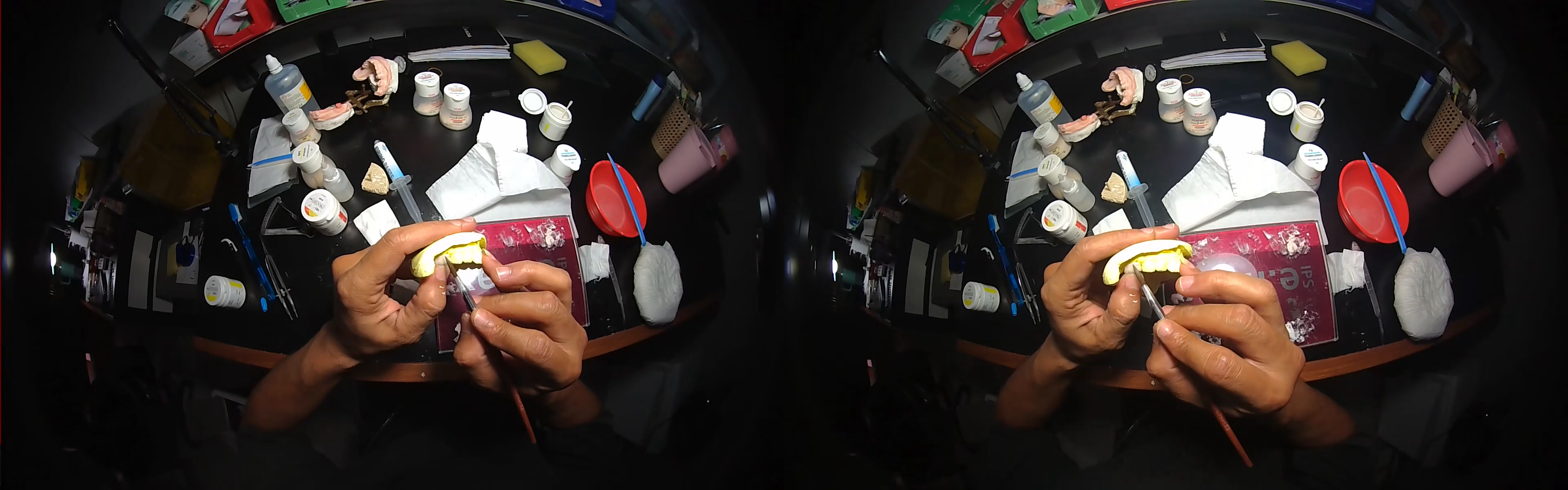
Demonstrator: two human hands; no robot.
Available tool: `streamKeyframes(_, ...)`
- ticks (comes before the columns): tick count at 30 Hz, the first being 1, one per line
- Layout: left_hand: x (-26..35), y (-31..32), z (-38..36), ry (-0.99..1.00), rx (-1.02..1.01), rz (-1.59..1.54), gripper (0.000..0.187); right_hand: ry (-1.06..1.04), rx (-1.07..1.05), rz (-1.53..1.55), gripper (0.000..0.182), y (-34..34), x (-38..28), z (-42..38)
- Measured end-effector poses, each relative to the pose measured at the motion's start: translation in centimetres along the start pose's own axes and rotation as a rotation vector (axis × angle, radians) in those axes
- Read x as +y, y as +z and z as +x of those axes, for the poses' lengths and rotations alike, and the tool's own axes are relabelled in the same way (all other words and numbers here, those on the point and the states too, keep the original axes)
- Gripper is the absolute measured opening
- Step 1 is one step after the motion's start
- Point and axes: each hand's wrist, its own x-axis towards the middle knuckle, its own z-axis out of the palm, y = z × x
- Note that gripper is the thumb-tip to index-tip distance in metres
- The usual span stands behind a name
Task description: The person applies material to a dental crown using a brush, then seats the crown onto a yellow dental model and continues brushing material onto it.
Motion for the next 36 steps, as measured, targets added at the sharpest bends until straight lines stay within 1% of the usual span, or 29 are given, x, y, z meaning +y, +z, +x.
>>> streamKeyframes(10,-0.56,0.23,-0.15,0.031,0.057,-0.014,0.037,0.009,-0.001,0.012,0.032,0.08,-0.09,0.06)
streamKeyframes(13,-0.01,-0.17,0.02,-0.001,-0.010,0.027,0.038,0.009,0.000,0.011,0.032,0.01,-0.14,0.10)
streamKeyframes(16,-0.04,-0.13,0.00,-0.002,-0.003,0.038,0.037,0.012,0.002,0.013,0.031,-0.02,-0.17,0.17)
streamKeyframes(19,0.35,0.09,-0.04,-0.110,0.014,-0.032,0.035,0.032,0.010,0.021,0.031,-0.18,-0.25,0.12)
streamKeyframes(22,-0.02,0.32,-0.22,-0.168,0.077,-0.122,0.031,0.038,0.009,0.010,0.031,-0.30,-0.22,0.29)
streamKeyframes(25,0.17,0.11,-0.15,-0.212,0.059,-0.112,0.031,0.038,0.021,0.008,0.033,-0.16,-0.07,0.32)
streamKeyframes(36,0.16,0.24,-0.23,-0.256,0.089,-0.101,0.031,0.051,0.034,0.006,0.033,0.09,0.13,0.18)
